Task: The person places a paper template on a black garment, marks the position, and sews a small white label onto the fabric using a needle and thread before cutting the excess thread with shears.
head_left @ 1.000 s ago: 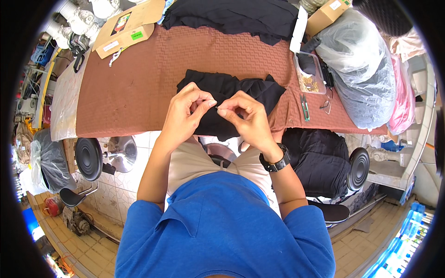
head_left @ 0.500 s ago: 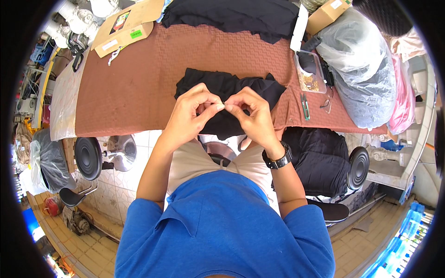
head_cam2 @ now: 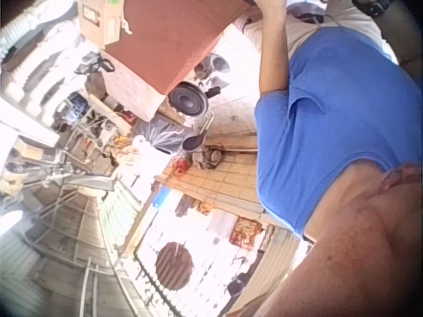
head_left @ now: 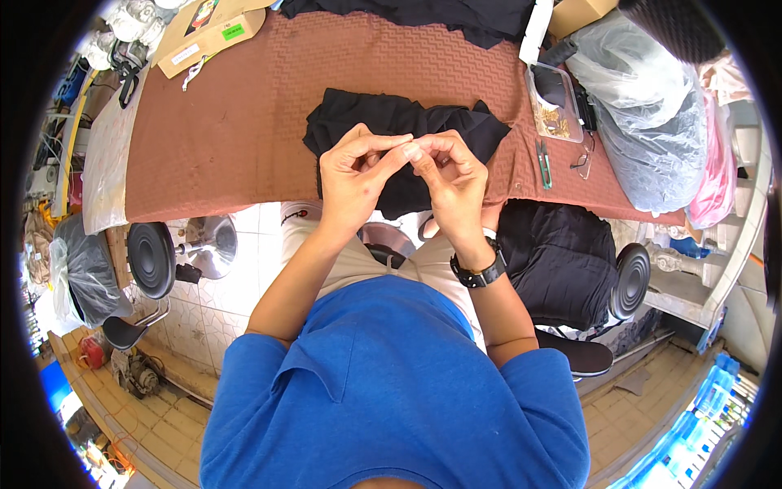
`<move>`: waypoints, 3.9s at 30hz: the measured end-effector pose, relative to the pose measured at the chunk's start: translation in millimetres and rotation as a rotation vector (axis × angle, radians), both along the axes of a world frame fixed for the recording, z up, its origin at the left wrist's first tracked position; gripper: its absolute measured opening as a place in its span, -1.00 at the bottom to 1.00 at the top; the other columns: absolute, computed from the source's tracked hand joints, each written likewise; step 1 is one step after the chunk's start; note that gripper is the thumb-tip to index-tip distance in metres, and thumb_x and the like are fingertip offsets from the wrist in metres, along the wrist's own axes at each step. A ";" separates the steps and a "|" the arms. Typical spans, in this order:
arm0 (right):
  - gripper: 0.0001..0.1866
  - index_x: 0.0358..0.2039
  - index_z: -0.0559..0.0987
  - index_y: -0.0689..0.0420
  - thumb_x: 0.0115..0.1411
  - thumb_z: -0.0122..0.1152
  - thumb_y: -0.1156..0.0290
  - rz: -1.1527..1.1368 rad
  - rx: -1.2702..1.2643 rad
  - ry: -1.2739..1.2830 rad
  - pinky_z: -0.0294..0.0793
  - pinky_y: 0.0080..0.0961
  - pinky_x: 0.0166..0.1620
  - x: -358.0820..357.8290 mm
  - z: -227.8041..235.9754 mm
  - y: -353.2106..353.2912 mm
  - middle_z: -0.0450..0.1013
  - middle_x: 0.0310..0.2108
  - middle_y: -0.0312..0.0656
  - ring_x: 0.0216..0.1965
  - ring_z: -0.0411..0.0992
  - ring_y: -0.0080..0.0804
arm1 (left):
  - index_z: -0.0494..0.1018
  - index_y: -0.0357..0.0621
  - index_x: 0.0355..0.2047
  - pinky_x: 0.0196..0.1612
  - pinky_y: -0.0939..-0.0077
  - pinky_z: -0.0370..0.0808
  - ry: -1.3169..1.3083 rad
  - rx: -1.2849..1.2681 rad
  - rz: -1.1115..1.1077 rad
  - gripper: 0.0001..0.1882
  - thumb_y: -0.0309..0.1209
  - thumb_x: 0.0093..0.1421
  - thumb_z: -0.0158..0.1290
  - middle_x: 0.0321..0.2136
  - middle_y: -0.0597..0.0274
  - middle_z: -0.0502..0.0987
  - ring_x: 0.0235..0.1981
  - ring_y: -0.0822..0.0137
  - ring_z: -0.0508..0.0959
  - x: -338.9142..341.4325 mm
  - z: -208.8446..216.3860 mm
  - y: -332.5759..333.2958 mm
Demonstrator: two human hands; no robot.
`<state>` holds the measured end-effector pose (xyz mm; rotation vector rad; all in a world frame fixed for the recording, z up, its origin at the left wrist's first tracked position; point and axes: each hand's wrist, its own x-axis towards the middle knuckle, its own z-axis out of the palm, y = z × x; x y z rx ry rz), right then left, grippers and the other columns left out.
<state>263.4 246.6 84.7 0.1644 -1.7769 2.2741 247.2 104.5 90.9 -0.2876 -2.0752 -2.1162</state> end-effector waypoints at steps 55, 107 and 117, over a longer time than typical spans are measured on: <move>-0.91 -0.14 0.43 0.21 0.44 0.04 0.47 -0.120 0.257 0.014 0.29 -0.61 -0.40 51.2 93.4 169.1 0.34 -0.44 -0.22 -0.45 0.25 -0.52 | 0.57 -0.29 -0.15 -0.02 0.10 0.45 -0.340 -0.645 -0.816 -0.71 -0.28 0.33 0.08 -0.10 -0.05 0.55 -0.05 -0.09 0.55 55.5 -143.4 -48.1; -0.56 -0.14 0.32 0.17 -0.04 0.06 0.84 -0.326 1.718 0.089 0.45 0.03 -0.05 -179.6 -29.6 290.9 0.52 -0.26 0.16 -0.15 0.48 0.24 | 0.52 -0.20 -0.07 -0.19 0.66 0.43 -0.427 -0.227 -0.547 -0.79 -0.47 0.30 0.16 -0.19 0.35 0.58 -0.25 0.58 0.51 51.3 -24.4 -38.4; -0.57 -0.14 0.56 0.15 -0.10 0.40 0.58 0.101 1.253 0.389 0.39 -0.12 0.05 -77.2 23.4 137.3 0.45 -0.14 -0.02 -0.03 0.39 0.09 | 0.50 -0.18 0.01 -0.10 0.43 0.50 -0.020 -0.590 0.081 -0.66 -0.58 0.21 0.16 -0.10 0.14 0.49 -0.17 0.25 0.57 -14.8 -4.3 -96.7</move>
